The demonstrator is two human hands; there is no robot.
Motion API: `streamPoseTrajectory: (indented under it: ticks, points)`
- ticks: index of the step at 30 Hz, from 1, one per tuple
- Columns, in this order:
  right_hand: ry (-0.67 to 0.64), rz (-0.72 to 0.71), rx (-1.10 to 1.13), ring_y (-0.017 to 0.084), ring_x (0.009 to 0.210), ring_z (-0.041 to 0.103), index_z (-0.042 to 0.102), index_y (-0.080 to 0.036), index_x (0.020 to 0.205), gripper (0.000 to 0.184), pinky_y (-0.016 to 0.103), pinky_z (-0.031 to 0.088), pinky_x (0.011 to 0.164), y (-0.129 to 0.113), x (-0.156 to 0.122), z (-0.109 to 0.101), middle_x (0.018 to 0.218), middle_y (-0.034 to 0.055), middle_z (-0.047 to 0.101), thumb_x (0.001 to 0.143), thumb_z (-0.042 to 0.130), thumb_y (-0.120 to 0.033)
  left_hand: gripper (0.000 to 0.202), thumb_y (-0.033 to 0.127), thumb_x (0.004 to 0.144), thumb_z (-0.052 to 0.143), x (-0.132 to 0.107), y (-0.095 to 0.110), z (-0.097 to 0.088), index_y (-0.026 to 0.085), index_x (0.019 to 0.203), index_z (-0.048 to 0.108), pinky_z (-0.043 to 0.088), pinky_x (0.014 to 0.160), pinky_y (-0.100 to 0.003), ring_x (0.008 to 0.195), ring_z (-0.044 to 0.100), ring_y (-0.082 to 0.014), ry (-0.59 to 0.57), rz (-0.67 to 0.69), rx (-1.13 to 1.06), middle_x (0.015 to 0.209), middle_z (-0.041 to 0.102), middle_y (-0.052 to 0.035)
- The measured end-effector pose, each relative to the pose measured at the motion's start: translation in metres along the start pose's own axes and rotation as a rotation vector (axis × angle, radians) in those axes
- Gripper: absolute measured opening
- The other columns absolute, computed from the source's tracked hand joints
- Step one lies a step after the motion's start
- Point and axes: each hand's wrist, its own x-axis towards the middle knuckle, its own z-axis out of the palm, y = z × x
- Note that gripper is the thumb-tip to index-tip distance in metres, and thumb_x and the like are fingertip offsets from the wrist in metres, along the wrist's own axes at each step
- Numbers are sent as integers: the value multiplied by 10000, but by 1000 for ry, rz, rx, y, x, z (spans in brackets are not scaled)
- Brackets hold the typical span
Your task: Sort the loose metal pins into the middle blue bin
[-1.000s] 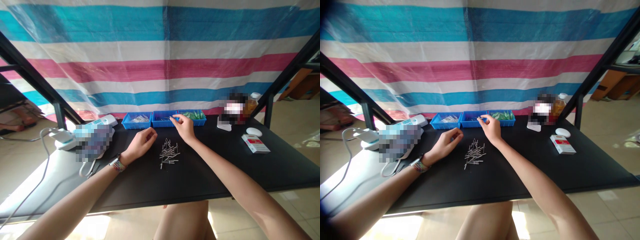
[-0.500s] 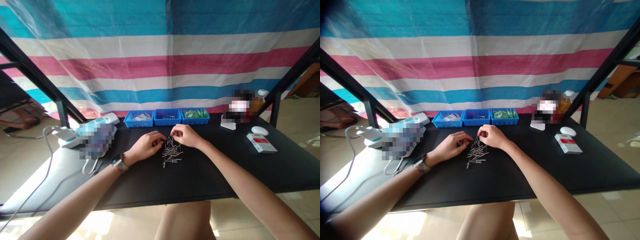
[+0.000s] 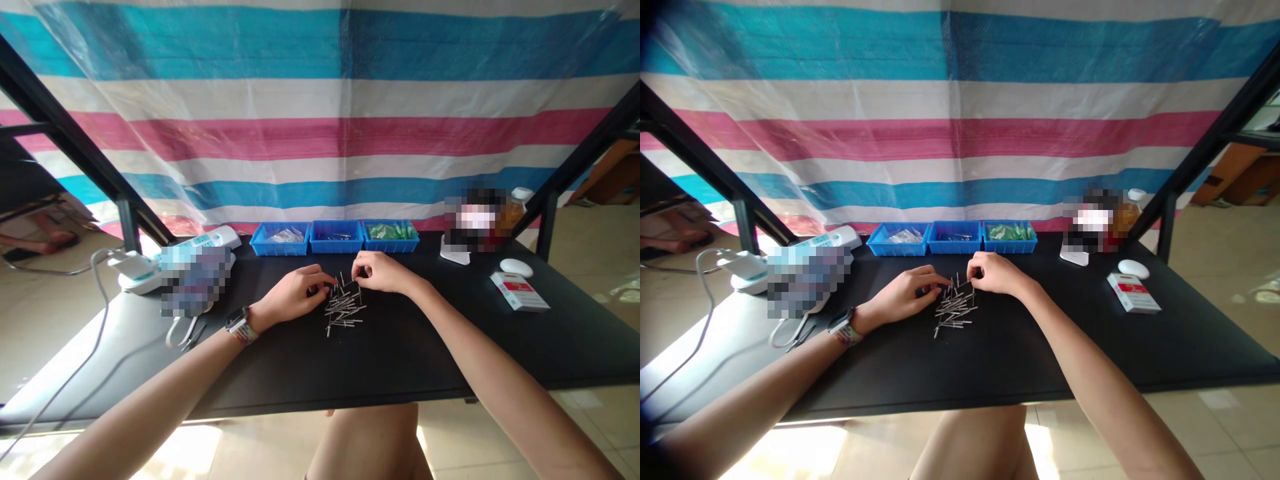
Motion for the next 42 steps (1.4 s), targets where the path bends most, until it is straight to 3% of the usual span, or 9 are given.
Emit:
streamPoseTrajectory:
  ticks: [5,8,10,15,18,27,34,42]
  points:
    - [100,58,109,92,591,493,683,-173,756,118,241,374,603,1,3,0,758,-20,657,742,671,-56,283,291,1033,551,1,-3,0,233,1262,706,550,791,-291,864,683,-175,65,-31,-15,1051,676,-59]
    - [138,87,339,91,554,472,684,-168,832,51,238,347,551,-8,7,9,721,-27,644,783,691,-158,299,344,1034,591,2,-4,0,229,1303,652,561,822,-307,886,677,-180,163,-51,-21,1075,671,-57]
    - [129,82,494,89,553,480,679,-166,892,121,234,356,541,-15,9,15,759,-20,661,799,721,-231,304,364,1034,612,2,-5,0,228,1304,639,561,835,-309,887,670,-176,216,-42,-20,1077,663,-52]
    - [143,95,692,131,689,638,662,-179,937,239,250,483,645,-30,10,24,846,13,714,771,794,-288,162,326,1060,585,2,-4,-1,216,1103,696,535,791,-278,855,639,-158,278,57,-12,1000,648,-40]
    - [144,128,755,153,721,670,660,-183,933,224,252,488,630,-33,10,24,839,24,726,787,783,-300,167,317,1067,579,2,-2,-3,208,1053,704,507,726,-260,785,600,-143,291,61,1,941,631,-30]
    - [237,142,724,122,590,578,678,-188,880,240,248,446,556,-36,8,28,711,-18,646,814,803,-382,282,350,1092,539,2,-3,-2,186,919,690,479,712,-255,751,596,-138,288,33,3,880,628,-25]
    - [237,148,742,107,533,558,691,-176,873,376,242,423,501,-34,11,34,813,35,739,874,755,-547,166,359,1057,603,1,-6,-1,207,1089,664,483,692,-255,756,584,-143,284,-1,-18,912,633,-17]
    - [255,182,795,107,531,571,684,-182,869,319,231,430,490,-44,10,36,762,10,700,846,779,-486,253,347,1097,535,0,-6,-3,195,933,654,447,706,-268,737,545,-137,301,1,3,869,587,-14]
